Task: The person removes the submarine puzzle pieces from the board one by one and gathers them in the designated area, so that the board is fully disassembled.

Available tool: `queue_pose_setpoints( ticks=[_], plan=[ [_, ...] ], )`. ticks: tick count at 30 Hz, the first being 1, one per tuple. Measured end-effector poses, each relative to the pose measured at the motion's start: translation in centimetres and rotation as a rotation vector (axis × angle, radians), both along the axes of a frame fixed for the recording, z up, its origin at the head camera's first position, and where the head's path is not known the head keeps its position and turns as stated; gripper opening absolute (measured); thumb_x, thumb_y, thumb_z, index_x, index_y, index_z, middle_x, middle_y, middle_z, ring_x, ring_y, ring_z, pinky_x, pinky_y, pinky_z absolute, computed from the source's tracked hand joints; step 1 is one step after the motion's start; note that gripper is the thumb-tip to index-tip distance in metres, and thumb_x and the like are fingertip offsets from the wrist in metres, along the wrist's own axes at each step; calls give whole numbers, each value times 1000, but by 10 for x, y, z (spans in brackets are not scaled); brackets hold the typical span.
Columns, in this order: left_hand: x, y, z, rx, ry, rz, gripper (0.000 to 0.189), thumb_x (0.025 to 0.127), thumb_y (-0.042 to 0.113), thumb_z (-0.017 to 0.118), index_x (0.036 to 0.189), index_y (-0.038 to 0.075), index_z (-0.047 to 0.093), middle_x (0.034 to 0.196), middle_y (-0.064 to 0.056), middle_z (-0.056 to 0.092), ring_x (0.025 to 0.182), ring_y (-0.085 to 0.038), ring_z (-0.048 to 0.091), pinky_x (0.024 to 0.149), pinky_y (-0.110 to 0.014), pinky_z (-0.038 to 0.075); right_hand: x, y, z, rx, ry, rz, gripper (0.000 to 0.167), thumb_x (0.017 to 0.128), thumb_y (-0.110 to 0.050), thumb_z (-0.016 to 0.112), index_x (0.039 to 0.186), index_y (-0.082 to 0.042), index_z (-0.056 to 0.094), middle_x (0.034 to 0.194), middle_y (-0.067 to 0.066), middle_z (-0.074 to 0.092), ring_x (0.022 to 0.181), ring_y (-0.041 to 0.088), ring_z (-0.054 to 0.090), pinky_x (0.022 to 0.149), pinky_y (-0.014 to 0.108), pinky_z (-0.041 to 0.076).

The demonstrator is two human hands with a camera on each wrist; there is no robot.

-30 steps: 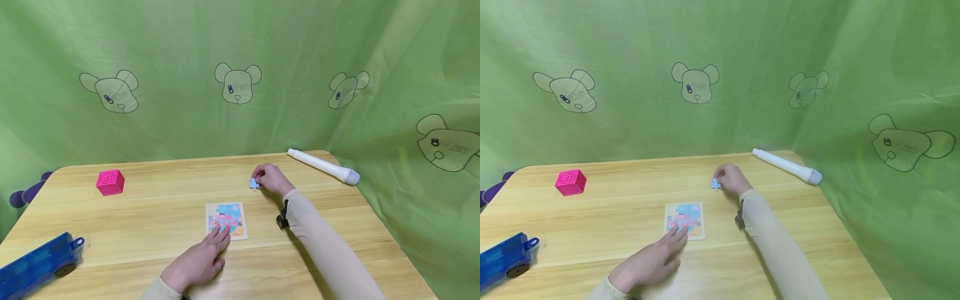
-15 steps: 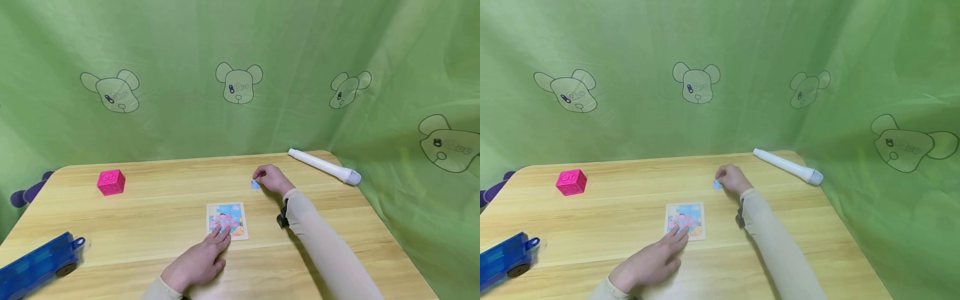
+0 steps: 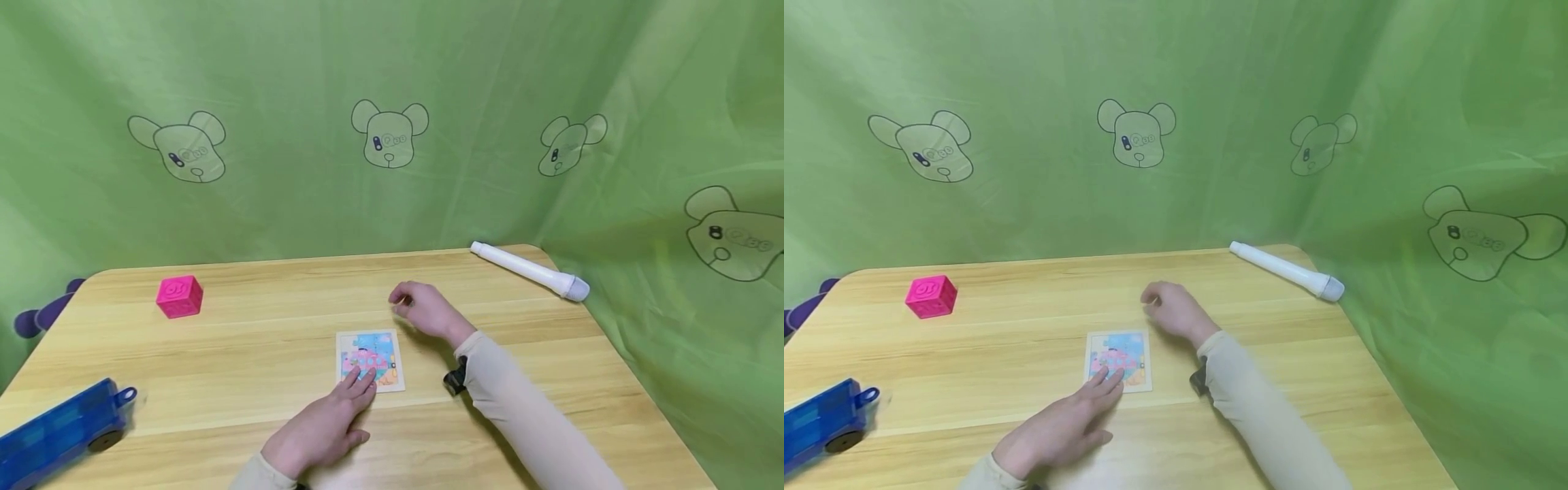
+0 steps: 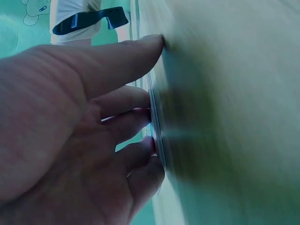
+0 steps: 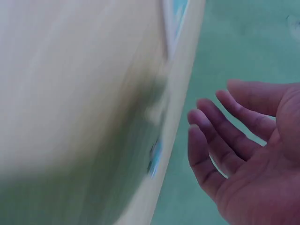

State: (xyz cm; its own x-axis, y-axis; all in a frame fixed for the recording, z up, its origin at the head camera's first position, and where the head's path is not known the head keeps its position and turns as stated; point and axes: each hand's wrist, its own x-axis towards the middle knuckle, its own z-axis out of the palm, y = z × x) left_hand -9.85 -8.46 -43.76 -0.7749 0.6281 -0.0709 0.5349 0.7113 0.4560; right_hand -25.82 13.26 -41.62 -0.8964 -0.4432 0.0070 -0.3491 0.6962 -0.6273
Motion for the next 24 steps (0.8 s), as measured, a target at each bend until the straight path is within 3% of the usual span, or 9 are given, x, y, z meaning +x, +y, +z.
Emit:
queue_pose_setpoints(
  ticks=[5, 10, 18, 24],
  plan=[
    [0, 0, 0, -2, 2, -7, 67, 91, 24, 72, 147, 0, 43, 158, -12, 29, 145, -33, 22, 110, -43, 35, 20, -19, 3, 11, -20, 190, 19, 93, -5, 65, 111, -5, 70, 104, 4, 66, 97, 20, 61, 88, 37, 51],
    [1, 1, 0, -6, 2, -4, 67, 90, 24, 73, 146, -1, 44, 158, -12, 29, 145, -33, 22, 109, -43, 36, 28, -33, -2, 119, -3, 340, 22, 92, -8, 69, 114, -7, 71, 106, 2, 62, 95, 17, 59, 87, 31, 50],
    [2, 0, 1, -27, 62, -3, 69, 87, 27, 75, 144, 0, 47, 156, -11, 32, 143, -33, 26, 108, -46, 38, 33, -45, -9, 212, 29, 319, 25, 88, -5, 70, 113, -10, 71, 100, 1, 55, 84, 13, 53, 79, 26, 49],
    [0, -2, 2, 34, 7, 13, 72, 84, 27, 77, 145, 1, 47, 156, -11, 32, 144, -34, 25, 107, -49, 38, 33, -47, -10, 217, 30, 298, 23, 88, -4, 70, 109, -12, 69, 100, 0, 52, 84, 13, 52, 79, 26, 48]
  ],
)
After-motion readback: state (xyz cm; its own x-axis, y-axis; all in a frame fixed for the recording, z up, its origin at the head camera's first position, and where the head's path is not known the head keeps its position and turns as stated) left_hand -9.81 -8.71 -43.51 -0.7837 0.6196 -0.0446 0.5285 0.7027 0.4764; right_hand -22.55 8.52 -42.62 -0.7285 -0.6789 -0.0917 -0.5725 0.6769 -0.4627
